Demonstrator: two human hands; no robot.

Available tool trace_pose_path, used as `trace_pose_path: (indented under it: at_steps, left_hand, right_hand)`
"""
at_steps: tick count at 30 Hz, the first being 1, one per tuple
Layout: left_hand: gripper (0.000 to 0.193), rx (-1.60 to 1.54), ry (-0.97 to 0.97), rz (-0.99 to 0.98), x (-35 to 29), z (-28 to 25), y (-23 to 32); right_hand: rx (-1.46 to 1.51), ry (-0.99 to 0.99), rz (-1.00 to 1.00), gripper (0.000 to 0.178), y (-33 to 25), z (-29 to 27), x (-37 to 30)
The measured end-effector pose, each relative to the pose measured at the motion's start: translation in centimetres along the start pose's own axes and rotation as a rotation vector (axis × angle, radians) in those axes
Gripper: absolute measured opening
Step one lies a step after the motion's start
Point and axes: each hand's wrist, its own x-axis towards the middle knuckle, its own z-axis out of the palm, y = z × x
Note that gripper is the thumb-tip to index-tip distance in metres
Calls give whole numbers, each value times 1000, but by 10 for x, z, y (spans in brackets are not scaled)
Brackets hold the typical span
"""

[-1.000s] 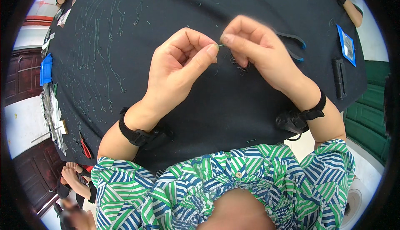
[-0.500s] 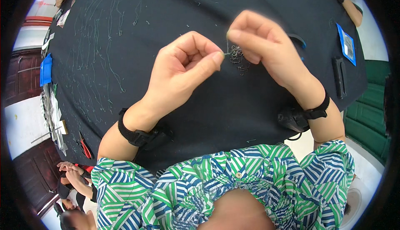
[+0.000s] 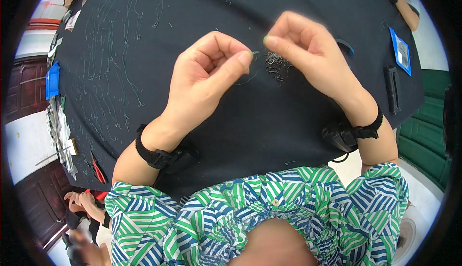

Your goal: The person attaches metal swivels and small rings to pieces of fishing line by hand at a table.

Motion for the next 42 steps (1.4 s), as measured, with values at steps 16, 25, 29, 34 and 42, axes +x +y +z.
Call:
trace_pose_path:
  at_steps: [16,25,29,34,42]
  left_hand:
    - [13,-40,89,-12,3,-6,-5]
    - [16,11,112,-58,3,-9,-6]
    - [16,-32,101,-61,6,-8,-8]
    - [15,18,116,-49,4,-8,-7]
    - [13,14,58,-50,3,-4,-6]
  right_hand:
    - [-75,-204,124,17,-14,1,-4]
    - [-25,258,-20,14,-12,-9,4]
    - [249,244,-26,16,-13,-12,2]
    - [305,458,-72,19,-19,-21,5]
    - [133,466,-157,17,-13,-39,8]
